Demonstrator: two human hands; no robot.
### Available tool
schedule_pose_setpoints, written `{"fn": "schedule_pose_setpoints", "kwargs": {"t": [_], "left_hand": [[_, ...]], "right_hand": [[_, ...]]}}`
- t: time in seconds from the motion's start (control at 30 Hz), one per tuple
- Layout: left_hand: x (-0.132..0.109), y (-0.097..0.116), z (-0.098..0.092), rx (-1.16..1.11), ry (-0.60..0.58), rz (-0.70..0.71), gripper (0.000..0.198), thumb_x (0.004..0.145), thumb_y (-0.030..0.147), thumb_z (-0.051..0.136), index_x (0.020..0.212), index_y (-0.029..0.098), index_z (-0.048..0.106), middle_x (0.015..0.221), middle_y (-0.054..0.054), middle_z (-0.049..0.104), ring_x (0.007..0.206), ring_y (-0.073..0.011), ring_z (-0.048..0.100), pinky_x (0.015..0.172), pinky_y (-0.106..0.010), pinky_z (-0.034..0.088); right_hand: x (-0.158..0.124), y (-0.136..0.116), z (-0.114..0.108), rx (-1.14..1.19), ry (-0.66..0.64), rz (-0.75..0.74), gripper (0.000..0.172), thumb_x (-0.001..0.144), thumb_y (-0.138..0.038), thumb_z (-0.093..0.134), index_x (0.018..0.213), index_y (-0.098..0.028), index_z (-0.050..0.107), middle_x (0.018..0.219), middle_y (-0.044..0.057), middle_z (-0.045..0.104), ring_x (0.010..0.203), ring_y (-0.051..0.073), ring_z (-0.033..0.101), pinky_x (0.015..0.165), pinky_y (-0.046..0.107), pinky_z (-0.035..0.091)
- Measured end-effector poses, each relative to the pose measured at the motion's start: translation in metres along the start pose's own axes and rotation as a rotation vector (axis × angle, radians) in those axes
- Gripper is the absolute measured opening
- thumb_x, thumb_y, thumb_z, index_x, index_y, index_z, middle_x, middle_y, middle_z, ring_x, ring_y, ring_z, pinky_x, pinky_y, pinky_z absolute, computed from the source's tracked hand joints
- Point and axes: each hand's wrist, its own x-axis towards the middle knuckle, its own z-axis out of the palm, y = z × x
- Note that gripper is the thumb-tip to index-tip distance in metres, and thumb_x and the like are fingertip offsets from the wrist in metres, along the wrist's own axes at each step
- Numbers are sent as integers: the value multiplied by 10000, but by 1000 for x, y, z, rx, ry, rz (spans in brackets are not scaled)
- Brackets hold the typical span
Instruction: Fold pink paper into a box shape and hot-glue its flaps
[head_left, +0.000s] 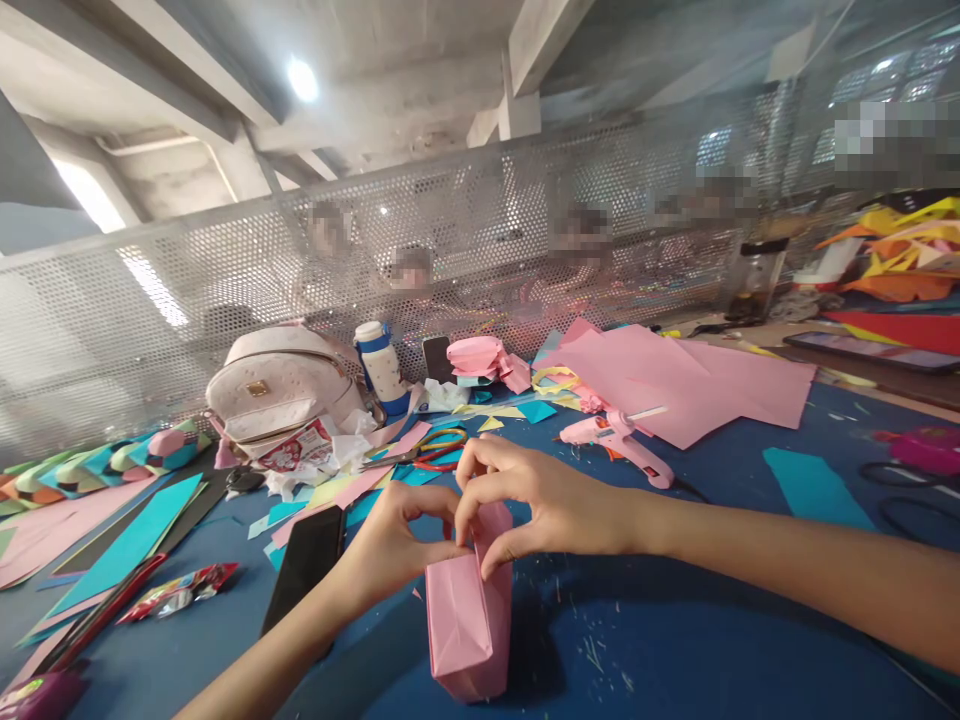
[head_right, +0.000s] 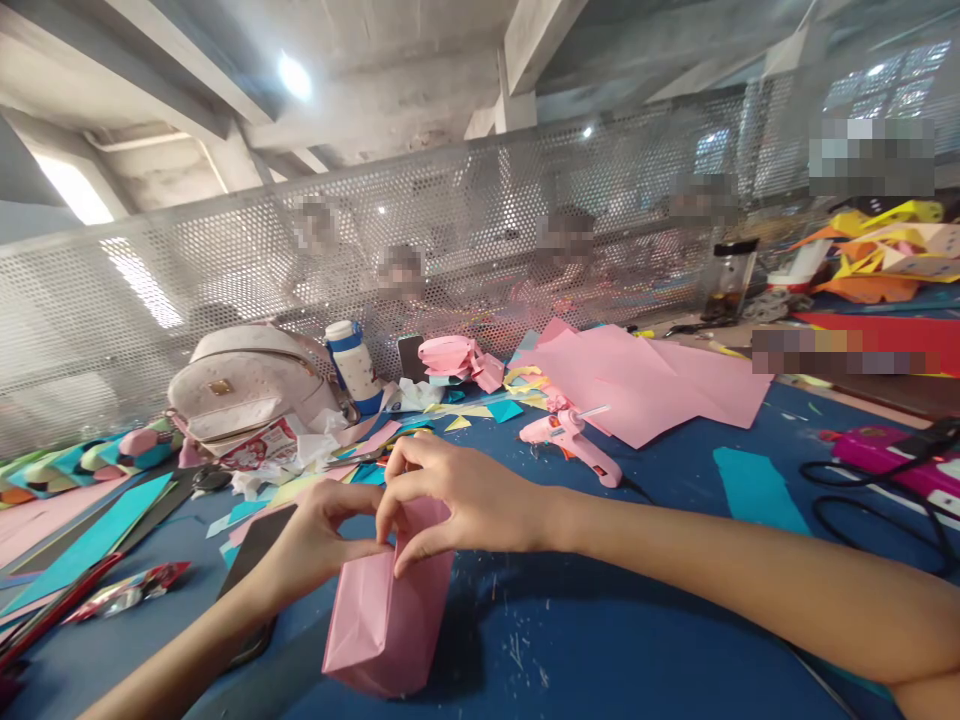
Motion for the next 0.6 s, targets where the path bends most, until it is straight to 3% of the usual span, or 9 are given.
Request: {"fn": "schedule_pose_setpoints", "kwargs": {"t": [0.13, 0.37, 0.6], "left_hand": [[2, -5, 1, 10, 4, -23, 41, 733, 216, 733, 730, 191, 701, 749, -9, 714, 727, -178, 647, 706, -293, 522], [3, -12, -1, 61, 49, -11, 346, 650, 312, 815, 871, 196, 575, 791, 10, 644, 776, -166, 616, 708, -273, 513], [6, -3, -4, 135, 58, 2, 120, 771, 200, 696, 824, 195, 588, 748, 36, 616, 703, -118, 569, 661, -237, 455]], "right_hand": [[-1, -4, -1, -112, -17, 21, 186, 794, -386, 722, 859, -214, 689, 1004, 35, 492, 984, 179, 475, 852, 303, 426], [-1, -9, 1, -137, -46, -14, 144, 821, -330, 707, 773, -201, 668, 1051, 38, 522, 1031, 186, 453, 917, 329, 385], [-1, -4, 10, -185, 16, -14, 138, 858, -298, 674, 807, -181, 622, 848, -1, 632, 850, 155, 518, 828, 314, 380]]}}
